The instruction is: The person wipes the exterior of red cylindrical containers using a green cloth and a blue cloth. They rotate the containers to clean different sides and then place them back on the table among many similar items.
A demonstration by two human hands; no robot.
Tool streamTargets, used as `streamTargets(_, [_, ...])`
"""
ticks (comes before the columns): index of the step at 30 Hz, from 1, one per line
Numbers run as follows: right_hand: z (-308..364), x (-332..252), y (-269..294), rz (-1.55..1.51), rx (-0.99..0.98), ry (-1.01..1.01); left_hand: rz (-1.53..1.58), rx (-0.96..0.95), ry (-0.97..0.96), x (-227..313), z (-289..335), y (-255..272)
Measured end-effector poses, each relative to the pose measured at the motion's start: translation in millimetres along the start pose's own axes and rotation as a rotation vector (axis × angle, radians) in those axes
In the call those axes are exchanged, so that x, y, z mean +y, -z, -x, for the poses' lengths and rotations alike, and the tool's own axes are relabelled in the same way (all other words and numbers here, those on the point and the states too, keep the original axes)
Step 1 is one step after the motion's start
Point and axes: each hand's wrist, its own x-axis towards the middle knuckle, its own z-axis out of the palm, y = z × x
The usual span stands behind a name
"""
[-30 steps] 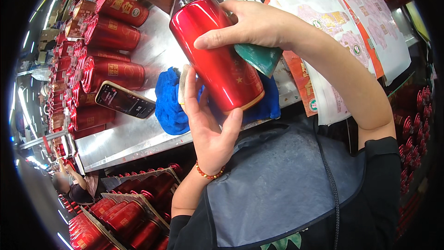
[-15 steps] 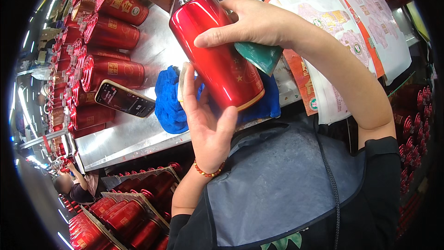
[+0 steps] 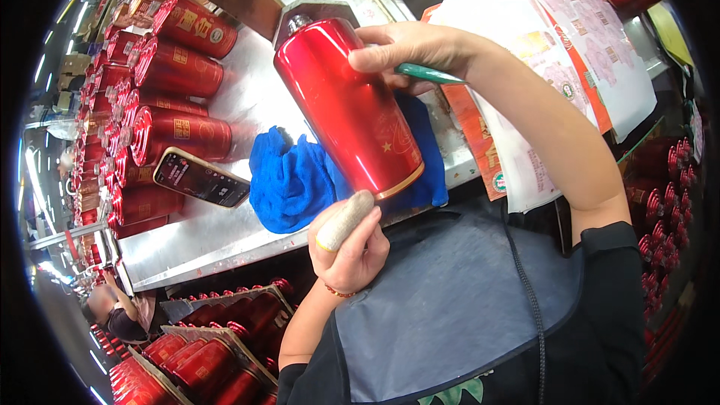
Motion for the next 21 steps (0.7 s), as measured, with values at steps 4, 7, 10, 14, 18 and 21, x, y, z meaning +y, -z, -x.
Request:
streamTargets(4, [-5,3,1,-0.034,-0.021,0.026,-0.026,-0.072,-0.039,5,-8,2])
streamTargets(7, [-8,-5,-10,0.144,0.121,0.115,-0.077,-0.071,-0.115,-1,-8,3])
streamTargets(10, [4,-37,-36,0.771,0.316,0.007,-0.047,-0.074,-0.171,-1,-17,-3])
streamTargets(14, [1,-20,-1,0.228,0.062,0.046,-0.049,-0.118,-0.170,1,-22,4])
streamTargets(18, [-3,-13,-4,-0.010,0.000,0.020,-0.030,-0.120,-0.182,1,-20,8])
streamTargets(21, [4,-24,-17,0.240,0.184,0.065,-0.013,-0.136,-0.236,0,-27,7])
